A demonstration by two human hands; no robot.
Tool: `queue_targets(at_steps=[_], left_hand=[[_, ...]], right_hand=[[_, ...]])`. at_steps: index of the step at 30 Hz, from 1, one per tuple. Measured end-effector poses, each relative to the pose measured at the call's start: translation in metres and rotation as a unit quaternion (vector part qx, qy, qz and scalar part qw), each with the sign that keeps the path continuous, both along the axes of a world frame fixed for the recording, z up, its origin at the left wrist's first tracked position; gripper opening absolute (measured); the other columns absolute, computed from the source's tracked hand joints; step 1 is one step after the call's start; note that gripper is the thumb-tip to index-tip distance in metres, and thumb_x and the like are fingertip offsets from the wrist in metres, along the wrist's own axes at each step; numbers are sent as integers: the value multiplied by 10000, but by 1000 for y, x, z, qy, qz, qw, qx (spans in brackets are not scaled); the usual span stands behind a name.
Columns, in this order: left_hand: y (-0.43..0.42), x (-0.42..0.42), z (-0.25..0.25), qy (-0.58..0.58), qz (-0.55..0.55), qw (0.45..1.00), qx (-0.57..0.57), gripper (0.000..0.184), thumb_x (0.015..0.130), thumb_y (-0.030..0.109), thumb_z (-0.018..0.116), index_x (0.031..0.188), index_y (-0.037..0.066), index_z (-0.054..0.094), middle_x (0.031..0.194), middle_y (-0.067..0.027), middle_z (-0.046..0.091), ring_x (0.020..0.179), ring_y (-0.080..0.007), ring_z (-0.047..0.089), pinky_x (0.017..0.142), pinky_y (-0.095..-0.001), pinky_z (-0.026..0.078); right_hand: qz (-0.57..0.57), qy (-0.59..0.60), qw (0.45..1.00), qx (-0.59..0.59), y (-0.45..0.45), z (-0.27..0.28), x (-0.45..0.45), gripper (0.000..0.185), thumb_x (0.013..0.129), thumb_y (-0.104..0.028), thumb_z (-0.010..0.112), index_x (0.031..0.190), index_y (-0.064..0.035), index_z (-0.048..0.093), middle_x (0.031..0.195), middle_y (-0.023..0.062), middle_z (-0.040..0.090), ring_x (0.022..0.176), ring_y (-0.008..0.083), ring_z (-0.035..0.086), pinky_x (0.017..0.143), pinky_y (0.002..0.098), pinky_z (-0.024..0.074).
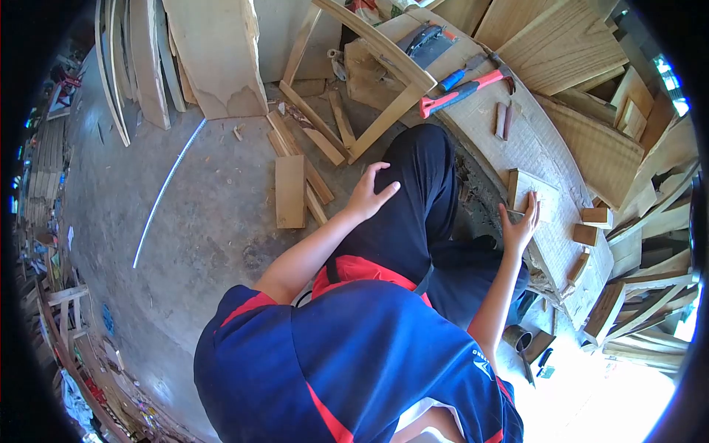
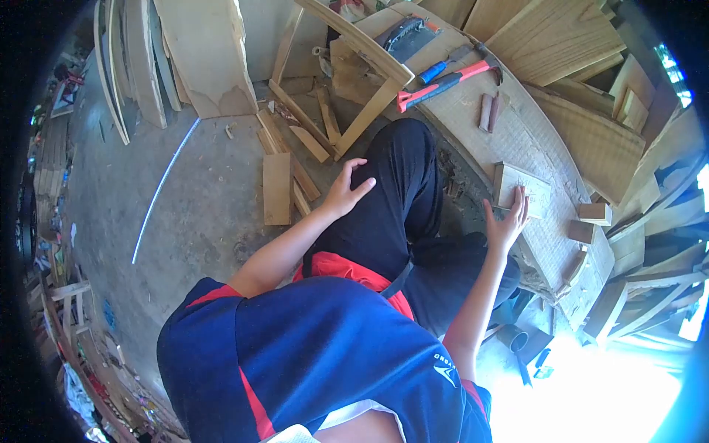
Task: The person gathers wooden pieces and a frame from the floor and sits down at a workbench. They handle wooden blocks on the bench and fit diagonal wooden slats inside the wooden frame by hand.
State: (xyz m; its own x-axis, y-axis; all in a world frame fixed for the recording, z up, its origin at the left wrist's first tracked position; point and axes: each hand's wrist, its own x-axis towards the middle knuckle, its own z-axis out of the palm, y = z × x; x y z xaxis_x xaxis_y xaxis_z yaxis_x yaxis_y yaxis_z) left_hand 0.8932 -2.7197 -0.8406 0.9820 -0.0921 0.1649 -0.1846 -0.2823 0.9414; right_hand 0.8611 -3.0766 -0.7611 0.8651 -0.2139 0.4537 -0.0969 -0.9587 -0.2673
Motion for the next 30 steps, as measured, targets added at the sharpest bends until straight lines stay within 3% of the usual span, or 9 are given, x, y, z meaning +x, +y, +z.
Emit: queue_targets(at_steps=[4,5,7,9,11,18,20,24,30], left_hand=[[18,20,-62,155,109,980,-55,502,855,408,592,1142,6,504,1078,-218,579,1054,-330,546,905,-391,417],[32,23,-93,100,182,972,113,501,829,385,620,1137,5,509,1084,-225,576,1051,-349,533,910,-401,413],[65,26,-114,179,243,908,290,568,763,393,674,1166,37,491,1172,-214,519,1095,-379,480,918,-459,394],[85,28,-103,360,335,807,327,643,740,426,680,1225,79,440,1254,-212,446,1164,-398,420,939,-496,370],[117,24,-134,417,351,742,390,725,726,465,672,1292,118,380,1327,-209,368,1210,-414,369,960,-518,347],[121,37,-113,467,344,748,324,746,733,394,690,1337,101,363,1350,-208,368,1232,-393,366,984,-492,348],[109,56,-119,229,246,913,232,683,743,334,697,1295,53,411,1264,-230,457,1180,-378,433,983,-441,367],[54,112,-71,-6,147,964,220,678,727,320,720,1249,-3,433,1193,-236,505,1139,-374,467,968,-407,388],[1,176,-31,-115,81,953,270,723,658,369,769,1205,3,469,1124,-220,557,1083,-377,513,923,-422,421]], right_hand=[[-4,-6,1000,19,6,5,-3,755,717,-389,739,1318,-64,418,1364,131,435,1297,358,323,1072,462,244],[6,-6,1000,16,5,6,-4,739,724,-371,737,1315,-61,421,1361,133,437,1293,359,330,1070,460,249],[11,6,1000,11,6,15,-4,707,733,-321,736,1308,-50,427,1352,142,445,1282,362,347,1064,457,264],[12,7,1000,20,4,17,-4,703,733,-310,736,1308,-50,428,1351,143,446,1282,361,347,1062,455,268],[19,13,999,31,6,21,-4,689,732,-280,734,1306,-50,430,1352,141,444,1285,356,345,1057,451,280],[1,10,998,58,9,20,-3,681,722,-245,733,1307,-65,434,1363,124,437,1292,342,338,1065,439,272],[-2,6,998,64,10,20,-2,677,719,-238,732,1305,-70,437,1364,121,437,1293,339,337,1065,439,271],[-8,-9,997,78,11,18,-2,670,706,-218,732,1296,-76,447,1365,117,438,1292,338,340,1067,438,273],[-8,-21,996,87,10,16,-2,681,685,-203,736,1290,-73,451,1361,119,443,1278,348,358,1060,439,287]])
